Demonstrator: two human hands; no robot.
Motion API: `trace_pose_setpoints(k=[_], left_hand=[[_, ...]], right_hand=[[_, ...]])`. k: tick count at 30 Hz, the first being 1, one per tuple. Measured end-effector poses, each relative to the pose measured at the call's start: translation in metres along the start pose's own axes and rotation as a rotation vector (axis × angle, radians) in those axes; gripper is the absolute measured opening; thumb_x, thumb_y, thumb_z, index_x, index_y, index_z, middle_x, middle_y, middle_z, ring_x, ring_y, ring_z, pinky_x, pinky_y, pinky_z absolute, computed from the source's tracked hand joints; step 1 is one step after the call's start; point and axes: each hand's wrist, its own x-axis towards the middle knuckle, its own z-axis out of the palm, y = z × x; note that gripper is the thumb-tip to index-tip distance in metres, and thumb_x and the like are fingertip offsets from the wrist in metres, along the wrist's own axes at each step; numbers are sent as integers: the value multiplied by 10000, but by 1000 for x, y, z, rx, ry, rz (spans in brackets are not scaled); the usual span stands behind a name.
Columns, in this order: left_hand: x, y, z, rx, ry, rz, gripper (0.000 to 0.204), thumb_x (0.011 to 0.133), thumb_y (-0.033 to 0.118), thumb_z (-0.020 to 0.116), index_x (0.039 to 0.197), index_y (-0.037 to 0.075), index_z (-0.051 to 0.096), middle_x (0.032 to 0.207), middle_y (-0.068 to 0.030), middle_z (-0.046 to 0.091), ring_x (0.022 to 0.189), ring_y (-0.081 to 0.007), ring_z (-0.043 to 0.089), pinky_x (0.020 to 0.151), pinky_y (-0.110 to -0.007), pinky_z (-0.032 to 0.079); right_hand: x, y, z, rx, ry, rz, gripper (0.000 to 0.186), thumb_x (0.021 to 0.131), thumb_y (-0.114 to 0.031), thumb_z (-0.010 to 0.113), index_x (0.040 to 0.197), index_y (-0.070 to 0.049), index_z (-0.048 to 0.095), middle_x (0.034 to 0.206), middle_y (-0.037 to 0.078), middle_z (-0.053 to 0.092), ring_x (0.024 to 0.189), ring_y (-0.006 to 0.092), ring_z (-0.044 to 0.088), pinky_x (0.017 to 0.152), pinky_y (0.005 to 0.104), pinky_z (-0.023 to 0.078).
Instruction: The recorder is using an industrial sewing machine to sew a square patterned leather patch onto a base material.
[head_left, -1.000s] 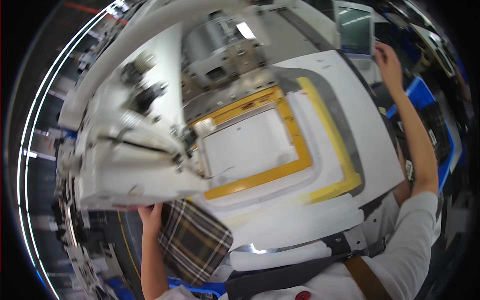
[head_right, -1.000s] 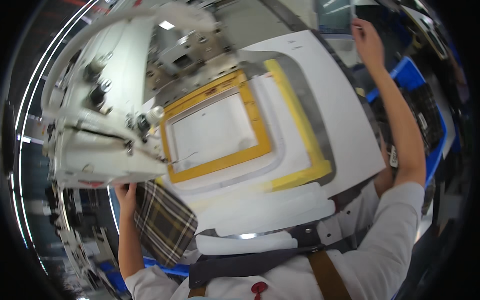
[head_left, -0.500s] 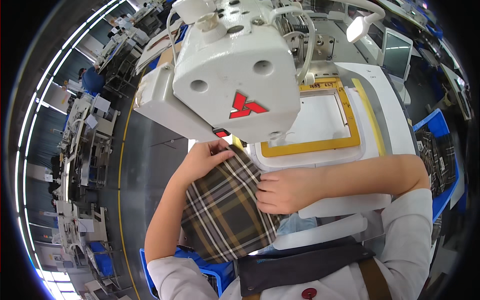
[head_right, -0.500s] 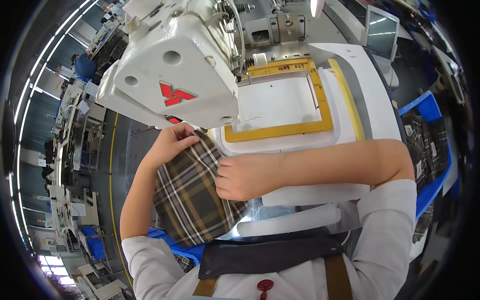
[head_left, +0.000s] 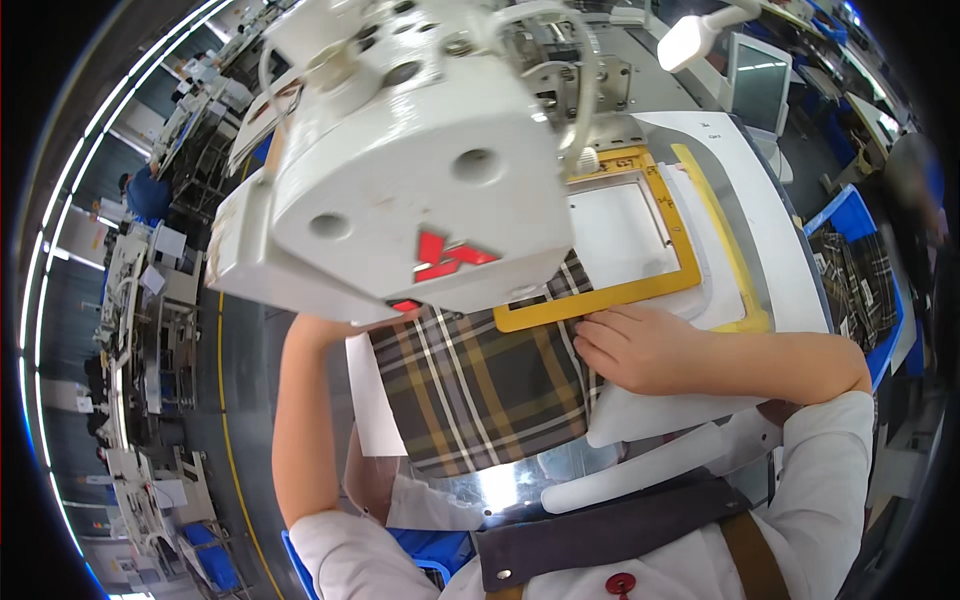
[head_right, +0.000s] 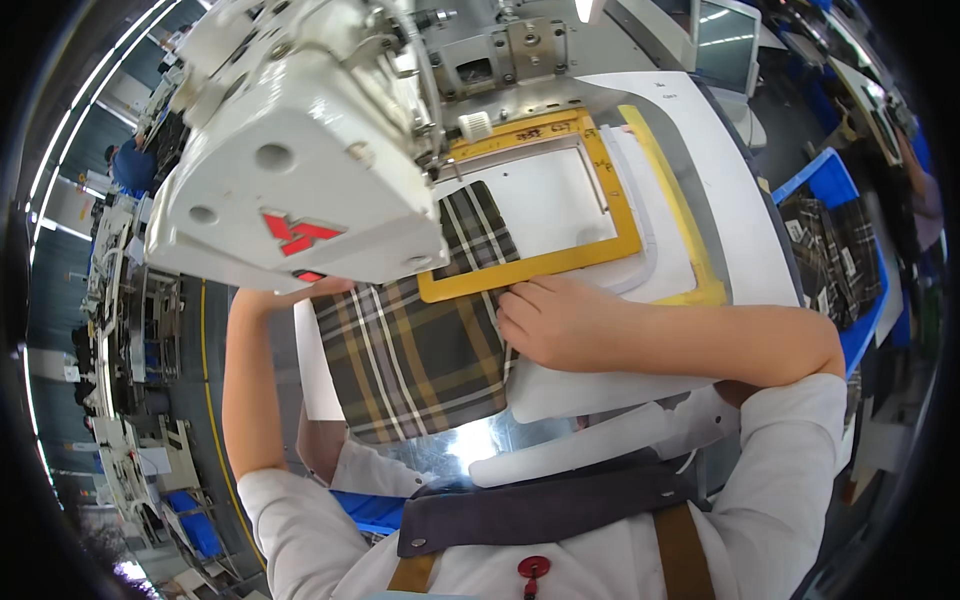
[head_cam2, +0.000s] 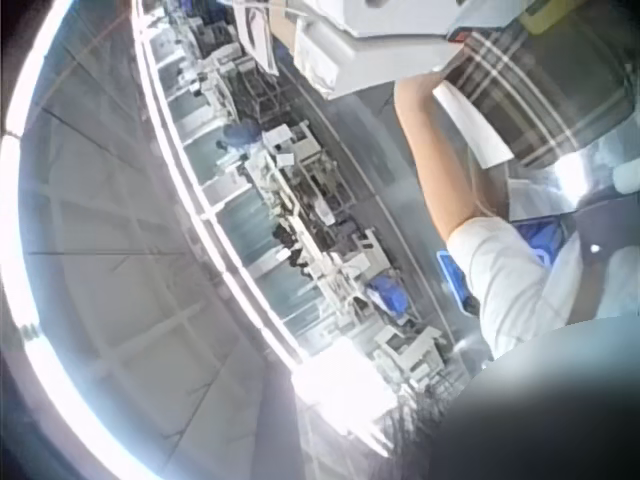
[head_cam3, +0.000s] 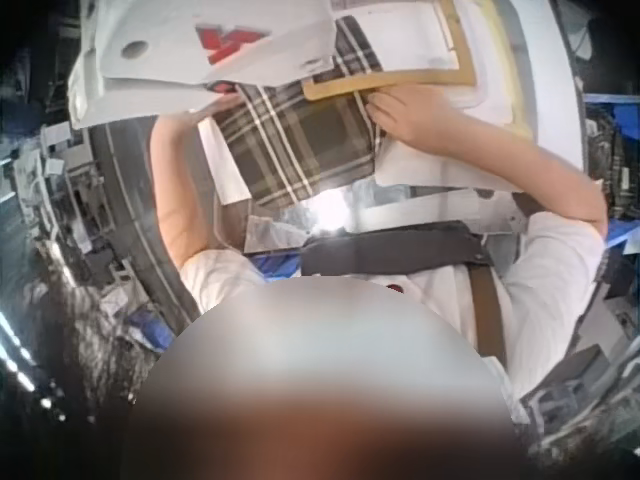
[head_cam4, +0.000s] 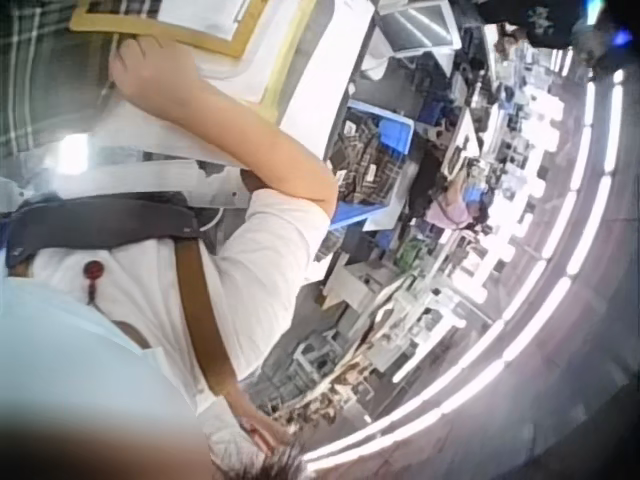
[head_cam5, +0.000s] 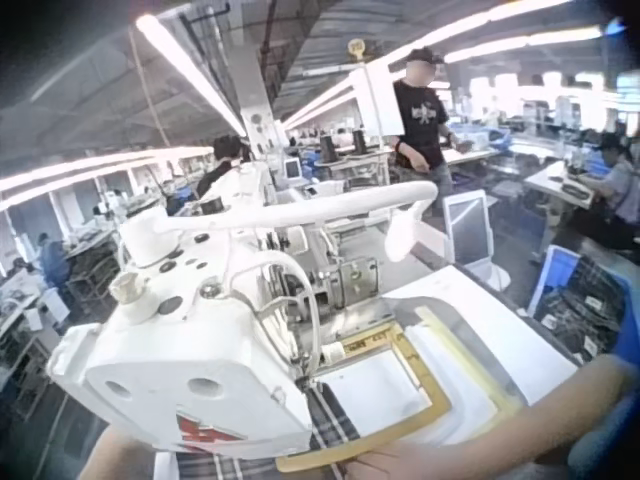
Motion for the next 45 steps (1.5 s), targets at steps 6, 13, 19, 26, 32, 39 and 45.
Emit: trace_pose_setpoints(k=[6, 13, 19, 26, 32, 39, 45], left_hand=[[35, -8, 45, -61, 160, -95, 304, 826, 193, 702, 1070, 22, 641, 1030, -142, 667, 956, -295, 627, 799, -411, 496], [71, -19, 100, -147, 234, -206, 303, 829, 178, 686, 1087, 28, 635, 1055, -150, 656, 977, -307, 619, 824, -417, 491], [53, -12, 98, -176, 244, -258, 305, 831, 166, 672, 1101, 32, 630, 1075, -157, 646, 994, -318, 612, 846, -423, 487], [24, -33, 102, -203, 245, -306, 308, 833, 151, 657, 1118, 38, 625, 1100, -165, 635, 1015, -330, 605, 871, -429, 482], [-33, 21, 71, 39, 241, -313, 313, 836, 138, 643, 1133, 43, 620, 1120, -172, 626, 1033, -341, 598, 892, -435, 478], [-57, 115, 94, 127, -44, 208, 547, 800, 250, 703, 1280, 57, 525, 1340, -153, 510, 1205, -331, 504, 1037, -443, 380], [-50, 123, 92, 155, -27, 207, 615, 770, 284, 699, 1302, 43, 507, 1369, -167, 504, 1239, -348, 497, 1044, -456, 380]], right_hand=[[-43, 17, -28, -58, -52, 197, 256, 738, -133, 593, 957, -11, 642, 903, 57, 591, 853, 212, 578, 739, 332, 466], [-76, 77, -70, 475, -111, 1236, 166, 767, -8, 606, 926, -45, 632, 923, 77, 660, 850, 195, 632, 771, 310, 495], [-77, 135, -1, 457, 276, 784, 99, 798, -67, 625, 862, -8, 579, 853, 130, 630, 805, 271, 609, 708, 354, 473], [-36, 189, 22, 405, 362, 996, 83, 808, -47, 597, 875, -9, 567, 760, 107, 586, 743, 236, 587, 703, 325, 463], [-62, 82, -37, 587, 598, 991, 114, 795, -86, 661, 859, -42, 578, 838, 84, 615, 852, 219, 608, 780, 318, 460], [-97, -3, -27, 194, -135, 462, 455, 825, -324, 701, 1137, -4, 614, 1242, 162, 604, 1156, 294, 580, 982, 420, 455], [-80, -5, -38, 142, -27, 394, 479, 832, -353, 692, 1137, 8, 611, 1235, 172, 604, 1173, 305, 571, 1020, 418, 422]])
